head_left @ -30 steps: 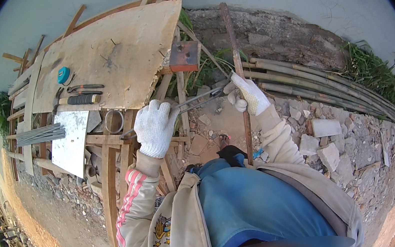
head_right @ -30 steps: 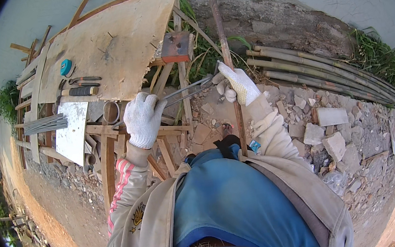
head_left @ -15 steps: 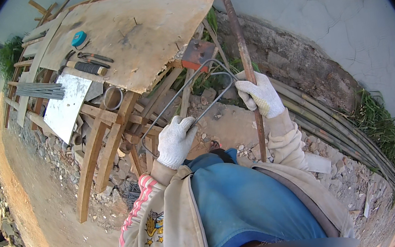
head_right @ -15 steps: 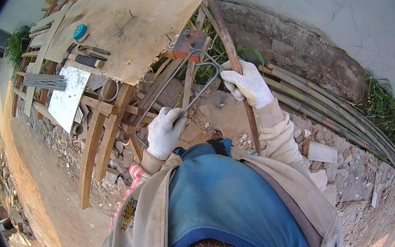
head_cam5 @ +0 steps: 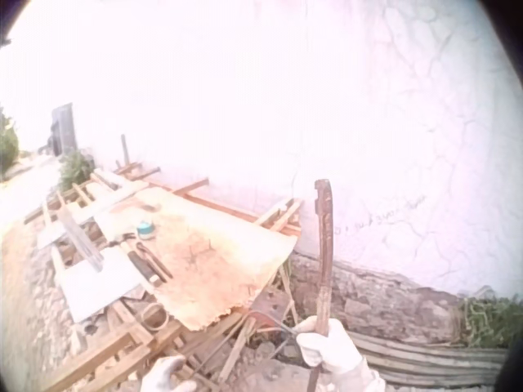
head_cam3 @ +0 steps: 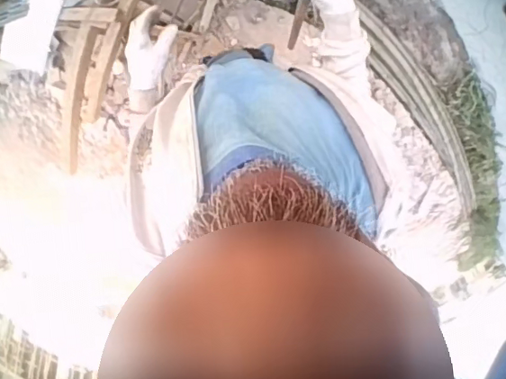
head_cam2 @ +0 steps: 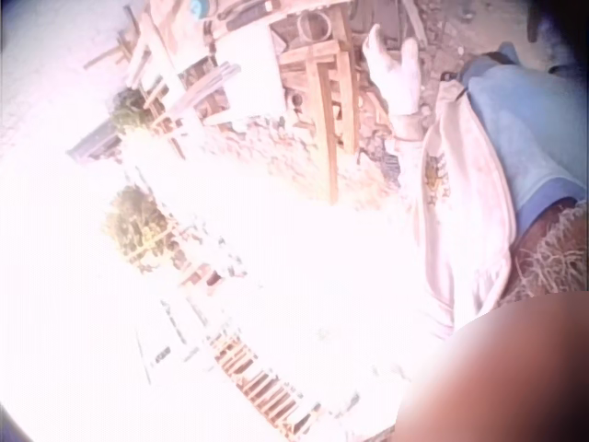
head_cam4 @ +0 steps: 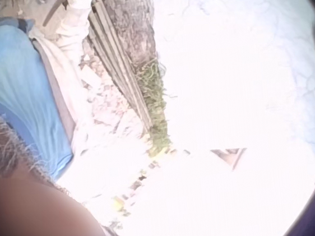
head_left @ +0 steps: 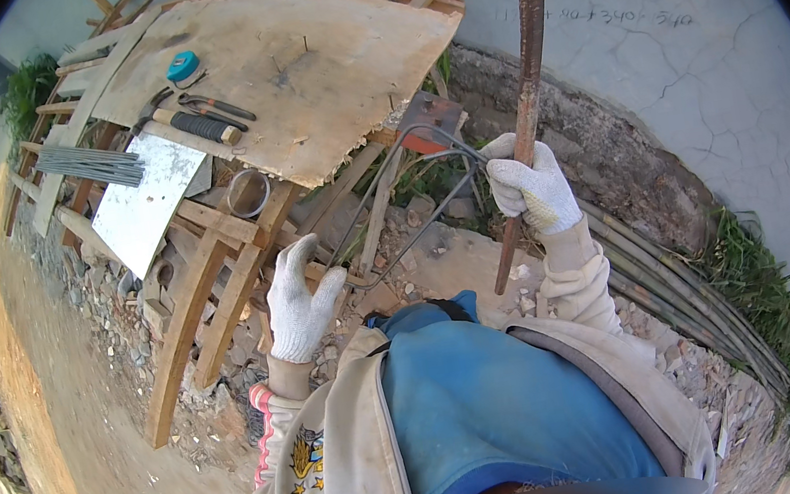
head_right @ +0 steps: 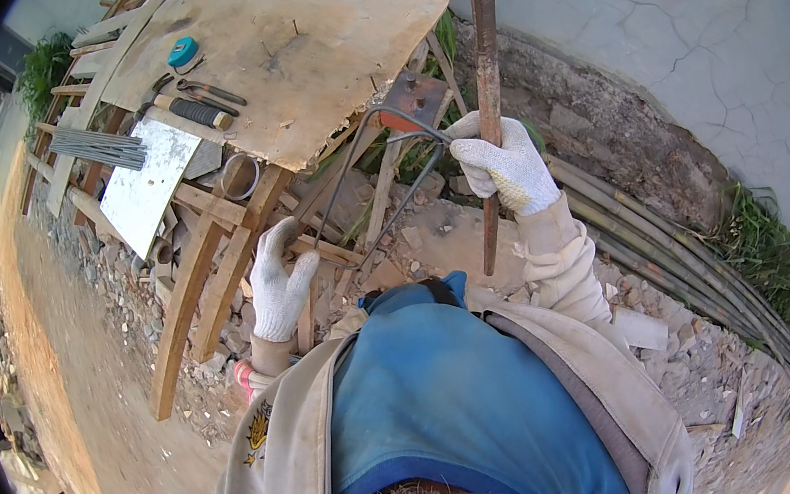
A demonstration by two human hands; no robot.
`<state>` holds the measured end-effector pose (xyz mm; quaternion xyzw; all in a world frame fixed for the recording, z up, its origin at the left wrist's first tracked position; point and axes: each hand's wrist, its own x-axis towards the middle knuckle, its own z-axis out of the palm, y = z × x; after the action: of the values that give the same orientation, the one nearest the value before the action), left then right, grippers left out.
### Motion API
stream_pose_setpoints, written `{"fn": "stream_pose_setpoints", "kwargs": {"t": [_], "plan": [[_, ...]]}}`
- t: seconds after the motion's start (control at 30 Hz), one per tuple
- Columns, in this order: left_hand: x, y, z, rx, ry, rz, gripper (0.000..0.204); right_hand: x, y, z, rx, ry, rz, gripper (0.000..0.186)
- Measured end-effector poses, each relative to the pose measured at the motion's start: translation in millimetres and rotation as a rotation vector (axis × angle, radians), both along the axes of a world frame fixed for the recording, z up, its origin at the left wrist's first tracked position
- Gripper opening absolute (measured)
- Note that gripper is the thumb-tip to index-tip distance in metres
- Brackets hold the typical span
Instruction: The person bends metal rods into U-shapes using a manual bender and a wooden workbench. They repeatedly position each rod, apply force to bend it, and place the finished pieces aside.
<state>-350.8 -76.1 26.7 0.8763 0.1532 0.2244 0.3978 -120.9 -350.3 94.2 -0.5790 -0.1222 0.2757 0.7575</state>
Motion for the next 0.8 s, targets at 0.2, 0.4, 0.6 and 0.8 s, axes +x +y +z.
{"fn": "stream_pose_setpoints", "kwargs": {"t": [0.2, 0.4, 0.6, 0.8], "plan": [[2.7, 10.4, -102.5, -0.696, 0.273, -0.256, 0.049, 5.9, 27.8, 1.8, -0.009, 0.019, -0.054, 0.023], [24.9, 9.9, -164.9, -0.844, 0.339, -0.005, 0.076, -2.5, 37.3, -6.3, 0.018, 0.107, -0.023, 0.021], [72.8, 6.9, -201.6, -0.977, 0.145, -0.036, 0.066, 9.3, 27.6, -7.2, 0.05, 0.107, 0.12, 0.022], [66.1, -11.3, -190.9, -0.973, 0.114, 0.214, 0.046, 37.3, -1.7, -2.3, -0.181, -0.017, 0.105, 0.027]]}}
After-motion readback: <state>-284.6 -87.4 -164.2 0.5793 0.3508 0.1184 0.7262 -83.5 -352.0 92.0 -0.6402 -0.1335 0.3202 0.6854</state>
